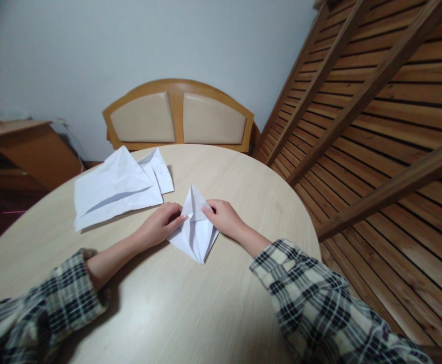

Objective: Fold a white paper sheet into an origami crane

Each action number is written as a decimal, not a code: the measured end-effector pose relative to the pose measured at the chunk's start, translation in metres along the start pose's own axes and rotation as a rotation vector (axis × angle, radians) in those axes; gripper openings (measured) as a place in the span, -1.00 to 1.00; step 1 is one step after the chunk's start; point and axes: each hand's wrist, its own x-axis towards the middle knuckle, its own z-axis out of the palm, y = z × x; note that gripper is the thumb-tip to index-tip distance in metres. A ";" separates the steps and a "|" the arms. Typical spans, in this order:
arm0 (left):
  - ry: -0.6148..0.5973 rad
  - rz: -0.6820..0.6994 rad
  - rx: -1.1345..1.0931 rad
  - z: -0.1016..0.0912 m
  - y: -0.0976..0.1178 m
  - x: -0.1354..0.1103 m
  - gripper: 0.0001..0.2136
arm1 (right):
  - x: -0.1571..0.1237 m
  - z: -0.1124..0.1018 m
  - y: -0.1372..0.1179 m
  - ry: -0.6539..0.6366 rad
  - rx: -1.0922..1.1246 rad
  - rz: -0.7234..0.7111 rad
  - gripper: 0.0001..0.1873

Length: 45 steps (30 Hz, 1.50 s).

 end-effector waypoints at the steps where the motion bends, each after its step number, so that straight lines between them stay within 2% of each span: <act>1: 0.003 0.001 0.009 0.000 0.000 0.000 -0.77 | 0.000 0.000 0.000 -0.001 -0.003 0.000 -0.72; 17: 0.019 -0.006 0.157 0.006 -0.002 0.000 -0.83 | 0.001 0.002 0.005 -0.024 -0.007 -0.013 -0.68; 25: -0.003 0.016 0.091 0.004 -0.001 -0.002 -0.80 | -0.001 -0.001 0.004 -0.047 0.020 0.005 -0.69; 36: -0.004 -0.005 0.153 0.004 -0.002 -0.001 -0.75 | 0.000 0.001 0.003 -0.058 -0.026 -0.032 -0.65; 45: 0.005 0.026 0.121 0.003 0.001 -0.002 -0.79 | -0.001 -0.003 0.003 -0.069 0.015 -0.017 -0.63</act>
